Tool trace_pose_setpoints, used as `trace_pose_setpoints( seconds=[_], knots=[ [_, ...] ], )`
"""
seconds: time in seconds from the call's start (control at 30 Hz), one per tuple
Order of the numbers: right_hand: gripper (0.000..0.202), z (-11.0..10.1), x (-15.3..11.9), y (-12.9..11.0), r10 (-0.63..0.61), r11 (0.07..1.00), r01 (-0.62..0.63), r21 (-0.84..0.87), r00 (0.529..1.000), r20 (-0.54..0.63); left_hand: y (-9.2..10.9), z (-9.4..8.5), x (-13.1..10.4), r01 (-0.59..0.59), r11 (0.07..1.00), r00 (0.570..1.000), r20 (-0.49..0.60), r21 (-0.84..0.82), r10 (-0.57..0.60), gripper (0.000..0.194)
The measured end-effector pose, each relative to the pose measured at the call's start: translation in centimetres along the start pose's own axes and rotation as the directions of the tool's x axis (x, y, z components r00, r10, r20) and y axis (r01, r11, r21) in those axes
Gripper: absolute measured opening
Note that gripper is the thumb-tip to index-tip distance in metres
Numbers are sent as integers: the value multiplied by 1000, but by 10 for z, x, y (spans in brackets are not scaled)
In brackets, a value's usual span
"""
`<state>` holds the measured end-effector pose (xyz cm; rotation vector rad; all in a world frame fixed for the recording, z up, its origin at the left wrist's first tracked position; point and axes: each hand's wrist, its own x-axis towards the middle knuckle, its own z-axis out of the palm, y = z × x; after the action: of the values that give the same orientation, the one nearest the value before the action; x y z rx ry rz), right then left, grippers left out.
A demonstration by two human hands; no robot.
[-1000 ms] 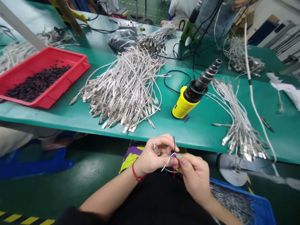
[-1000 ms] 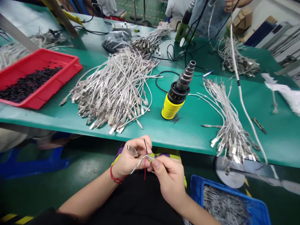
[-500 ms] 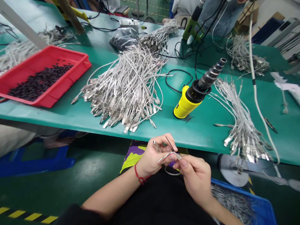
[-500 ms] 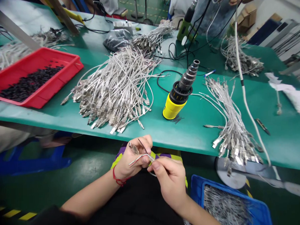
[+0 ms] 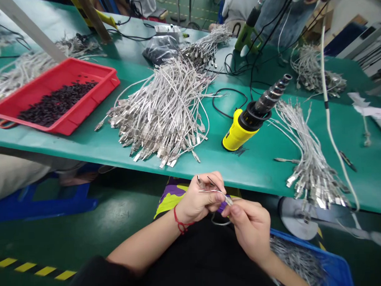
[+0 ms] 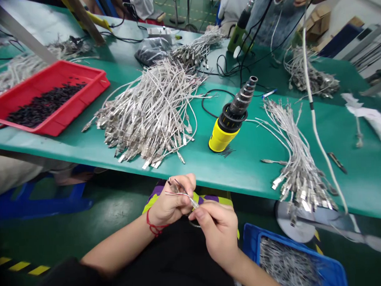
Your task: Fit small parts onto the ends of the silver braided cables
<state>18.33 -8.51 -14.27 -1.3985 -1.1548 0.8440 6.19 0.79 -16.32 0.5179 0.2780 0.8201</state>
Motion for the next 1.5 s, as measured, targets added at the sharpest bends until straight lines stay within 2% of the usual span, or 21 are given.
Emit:
trace_pose_setpoints(
  seconds=[0.23, 0.47, 0.53, 0.6, 0.67, 0.73, 0.9, 0.97, 1.0, 1.07, 1.13, 1.2, 1.23, 1.3, 1.37, 1.43, 1.5],
  knots=[
    [24, -4, -1, -3, -55, 998, 55, -5, 997, 54, -2, -2, -1, 3, 1000, 1000, 13, -23, -2, 27],
    [18, -6, 2, -4, -258, 947, 274, -167, 960, 110, 2, -2, -4, 168, 975, 985, 59, -144, -161, 34],
    [17, -5, 2, -4, -243, 949, 258, -181, 965, 98, 4, -3, -3, 165, 976, 986, 51, -142, -159, 36],
    [16, -2, 5, -3, -135, 977, 148, -151, 986, 99, 8, -3, -2, 120, 989, 993, 7, -91, -120, 38],
    [18, 1, 9, -1, 16, 997, -4, -81, 989, 148, 18, -4, -1, 74, 997, 996, -46, -21, -75, 39],
    [25, 3, 14, 2, 121, 993, -115, -42, 963, 239, 32, -6, -2, 24, 999, 996, -83, 24, -22, 39],
    [43, 1, 13, 23, 232, 968, -170, -185, 887, 399, 78, -15, -18, -143, 989, 971, -197, -34, 134, 39],
    [43, 1, 7, 35, 209, 973, -135, -189, 865, 457, 94, -18, -26, -183, 978, 962, -225, -101, 157, 39],
    [42, 3, 4, 40, 159, 983, -92, -157, 854, 495, 102, -19, -30, -193, 973, 960, -229, -124, 161, 38],
    [44, 13, 2, 48, 33, 999, -35, -7, 818, 574, 114, -19, -37, -204, 972, 954, -246, -121, 169, 30],
    [49, 33, 8, 47, -27, 972, -120, 204, 799, 601, 125, -17, -43, -213, 974, 941, -285, -79, 183, 24],
    [50, 62, 23, 38, -10, 891, -256, 375, 814, 581, 136, -17, -49, -262, 964, 909, -346, -47, 230, 21],
    [49, 79, 35, 30, -1, 858, -281, 429, 836, 549, 142, -18, -53, -309, 950, 883, -382, -35, 273, 18],
    [53, 113, 66, 8, -1, 818, -277, 504, 875, 483, 153, -25, -63, -434, 901, 795, -462, 19, 393, 14],
    [60, 143, 105, -18, 14, 785, -248, 568, 923, 384, 162, -37, -73, -534, 837, 685, -520, 119, 511, 13],
    [59, 166, 151, -44, -13, 768, -176, 616, 957, 290, 169, -52, -81, -555, 780, 596, -517, 288, 614, 10],
    [57, 180, 199, -66, -36, 760, -106, 642, 978, 204, 176, -67, -78, -478, 676, 556, -402, 561, 727, 16]
  ],
)
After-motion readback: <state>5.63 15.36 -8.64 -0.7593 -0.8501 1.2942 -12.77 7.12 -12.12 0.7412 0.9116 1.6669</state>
